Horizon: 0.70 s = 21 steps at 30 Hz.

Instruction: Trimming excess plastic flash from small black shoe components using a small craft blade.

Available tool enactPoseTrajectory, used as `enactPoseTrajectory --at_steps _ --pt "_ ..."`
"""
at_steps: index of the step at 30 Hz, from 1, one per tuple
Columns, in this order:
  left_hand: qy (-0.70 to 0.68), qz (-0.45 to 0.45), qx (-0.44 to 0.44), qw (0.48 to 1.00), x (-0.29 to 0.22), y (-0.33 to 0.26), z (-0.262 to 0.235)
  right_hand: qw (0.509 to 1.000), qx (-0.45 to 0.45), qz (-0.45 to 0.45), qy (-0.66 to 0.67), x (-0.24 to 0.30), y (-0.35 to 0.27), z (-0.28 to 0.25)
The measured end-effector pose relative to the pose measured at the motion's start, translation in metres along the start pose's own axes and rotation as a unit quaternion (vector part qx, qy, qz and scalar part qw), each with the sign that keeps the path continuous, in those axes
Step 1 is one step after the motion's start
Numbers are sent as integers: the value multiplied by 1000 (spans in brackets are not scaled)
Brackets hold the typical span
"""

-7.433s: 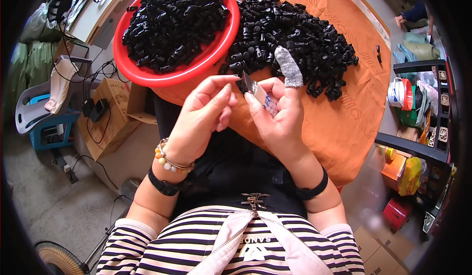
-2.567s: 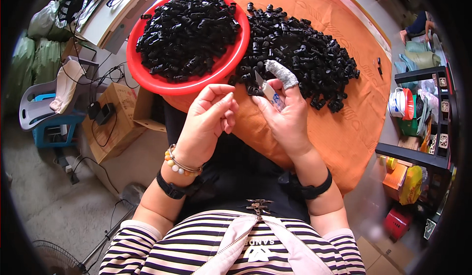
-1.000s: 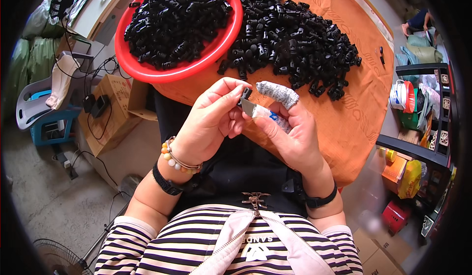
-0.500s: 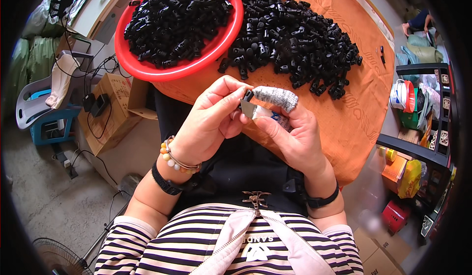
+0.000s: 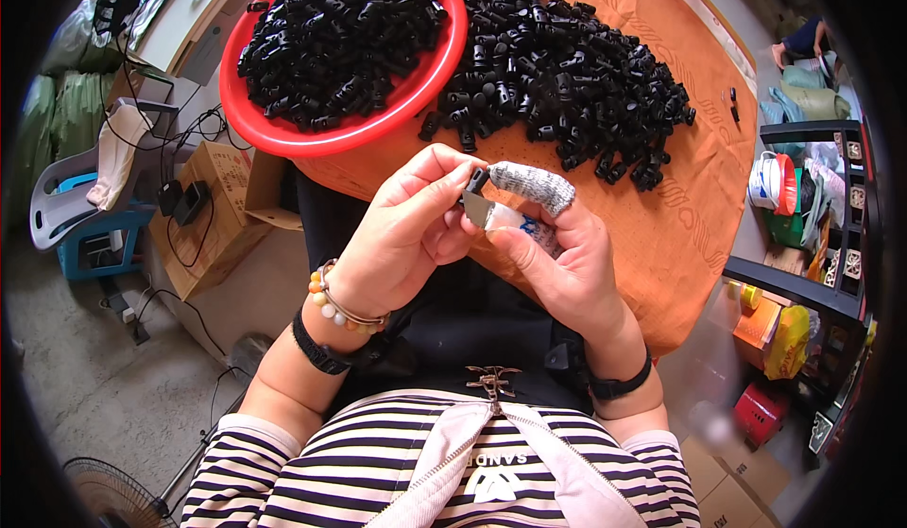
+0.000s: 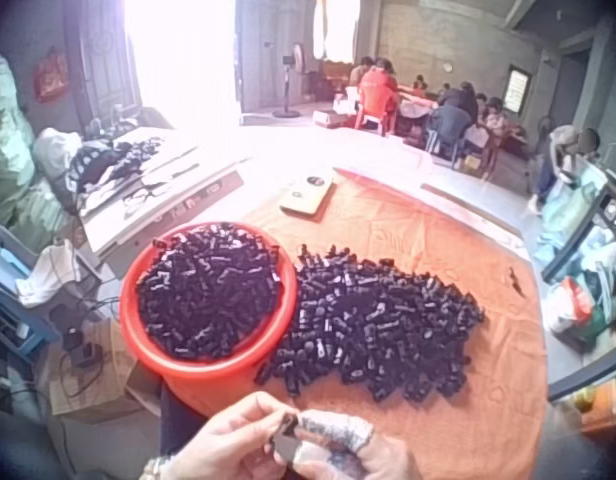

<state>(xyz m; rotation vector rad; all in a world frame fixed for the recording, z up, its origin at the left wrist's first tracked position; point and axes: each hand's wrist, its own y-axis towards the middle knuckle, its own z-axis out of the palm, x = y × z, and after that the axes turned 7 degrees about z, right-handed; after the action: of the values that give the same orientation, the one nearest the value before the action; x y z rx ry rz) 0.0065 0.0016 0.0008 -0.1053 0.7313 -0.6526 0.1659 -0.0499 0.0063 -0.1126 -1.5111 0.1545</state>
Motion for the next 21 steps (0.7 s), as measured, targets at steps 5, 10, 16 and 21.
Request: enactPoseTrajectory --at_steps 5,10,16,21 --pt "-12 5 53 998 0 0 -6 999 6 -24 -23 1 1 0" --pt "10 25 35 999 0 0 -5 1000 11 -3 -27 6 1 -1" --pt "39 23 16 999 2 -1 -4 999 21 -24 -20 2 4 -7" --pt "24 17 22 999 1 -1 0 1000 26 -5 -17 1 4 -7"
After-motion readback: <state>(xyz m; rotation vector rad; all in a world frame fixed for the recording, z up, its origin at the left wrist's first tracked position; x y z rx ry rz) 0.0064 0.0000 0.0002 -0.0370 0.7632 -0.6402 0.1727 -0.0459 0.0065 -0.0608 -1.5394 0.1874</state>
